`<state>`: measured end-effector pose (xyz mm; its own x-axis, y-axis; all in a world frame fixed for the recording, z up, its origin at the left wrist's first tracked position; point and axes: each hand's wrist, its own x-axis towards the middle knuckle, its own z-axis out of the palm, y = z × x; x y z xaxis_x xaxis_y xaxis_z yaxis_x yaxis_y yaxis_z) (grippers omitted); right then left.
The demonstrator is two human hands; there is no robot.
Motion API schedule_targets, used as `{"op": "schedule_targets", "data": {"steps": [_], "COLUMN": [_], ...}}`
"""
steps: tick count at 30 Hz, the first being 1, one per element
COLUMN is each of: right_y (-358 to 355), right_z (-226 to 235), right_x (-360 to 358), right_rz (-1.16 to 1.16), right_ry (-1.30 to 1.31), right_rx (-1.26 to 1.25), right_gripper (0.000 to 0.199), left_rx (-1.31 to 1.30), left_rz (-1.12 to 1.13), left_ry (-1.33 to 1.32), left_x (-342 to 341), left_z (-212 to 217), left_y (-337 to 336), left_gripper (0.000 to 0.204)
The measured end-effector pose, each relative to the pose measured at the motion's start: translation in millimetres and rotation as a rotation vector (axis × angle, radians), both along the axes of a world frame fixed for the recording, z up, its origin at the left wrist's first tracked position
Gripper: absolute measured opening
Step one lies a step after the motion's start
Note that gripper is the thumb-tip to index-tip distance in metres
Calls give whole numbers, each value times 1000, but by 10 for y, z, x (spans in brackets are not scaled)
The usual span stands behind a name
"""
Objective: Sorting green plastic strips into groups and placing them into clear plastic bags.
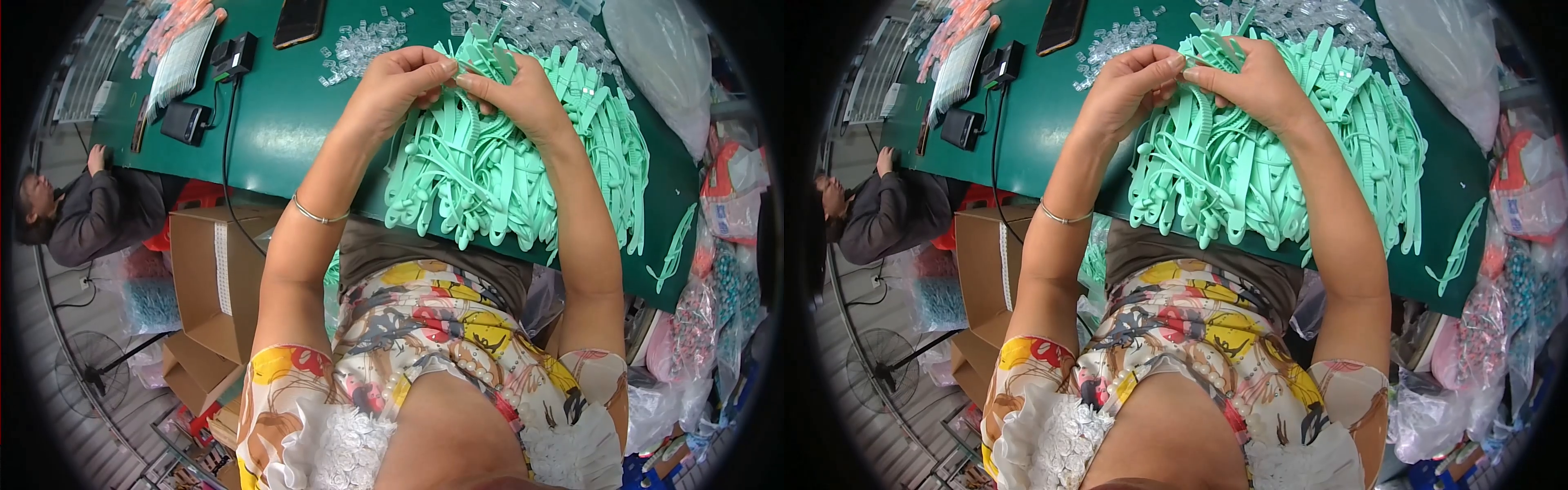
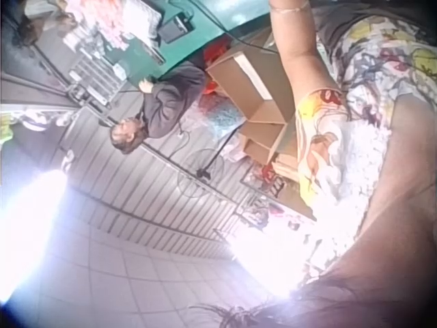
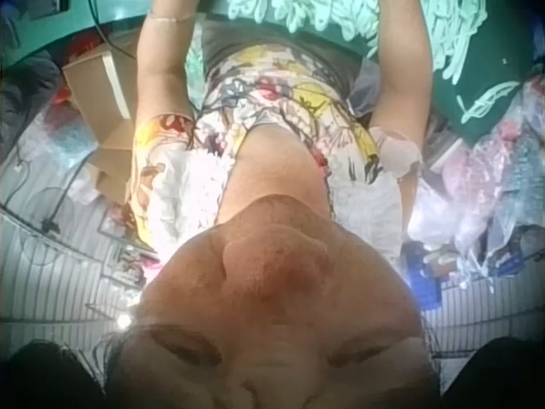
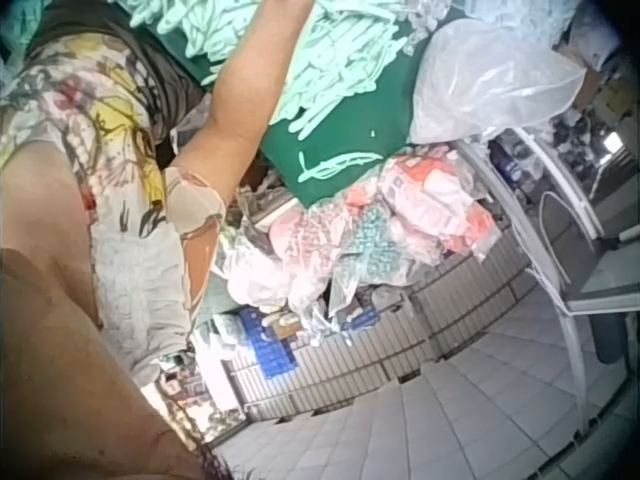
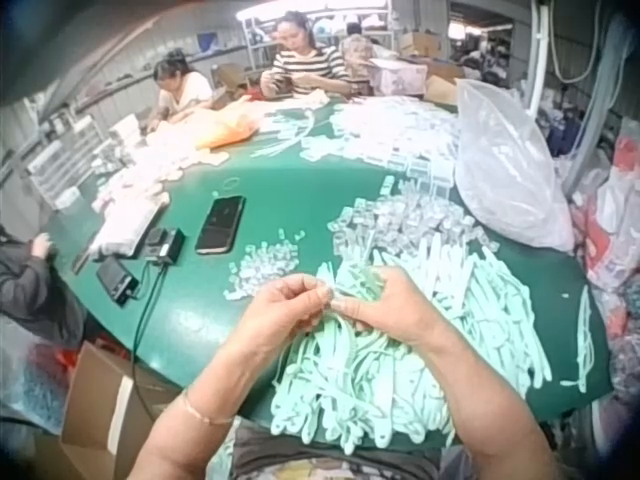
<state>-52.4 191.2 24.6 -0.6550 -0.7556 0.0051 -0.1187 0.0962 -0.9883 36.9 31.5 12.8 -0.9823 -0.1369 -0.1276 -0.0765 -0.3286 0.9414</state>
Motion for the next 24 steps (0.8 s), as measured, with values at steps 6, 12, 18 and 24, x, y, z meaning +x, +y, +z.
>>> {"op": "schedule_targets", "data": {"steps": [6, 12, 18, 24], "right_y": [-32, -30, -14, -9], "right_z": [-32, -61, -15, -61], "right_x": [38, 8, 25, -54], "right_rz": [-66, -74, -93, -67], "right_ry": [188, 183, 88, 49], "right_rx": [-52, -60, 34, 62], "right_gripper": [33, 30, 27, 27], "left_rx": [-250, -98, 77, -158], "left_rz": [16, 64, 170, 149], "left_ry": [43, 30, 84, 55], "left_x": [-4, -54, -26, -75], "left_z": [71, 2, -106, -92], "left_y": [44, 50, -1, -50], "left_gripper": [17, 15, 14, 16]}}
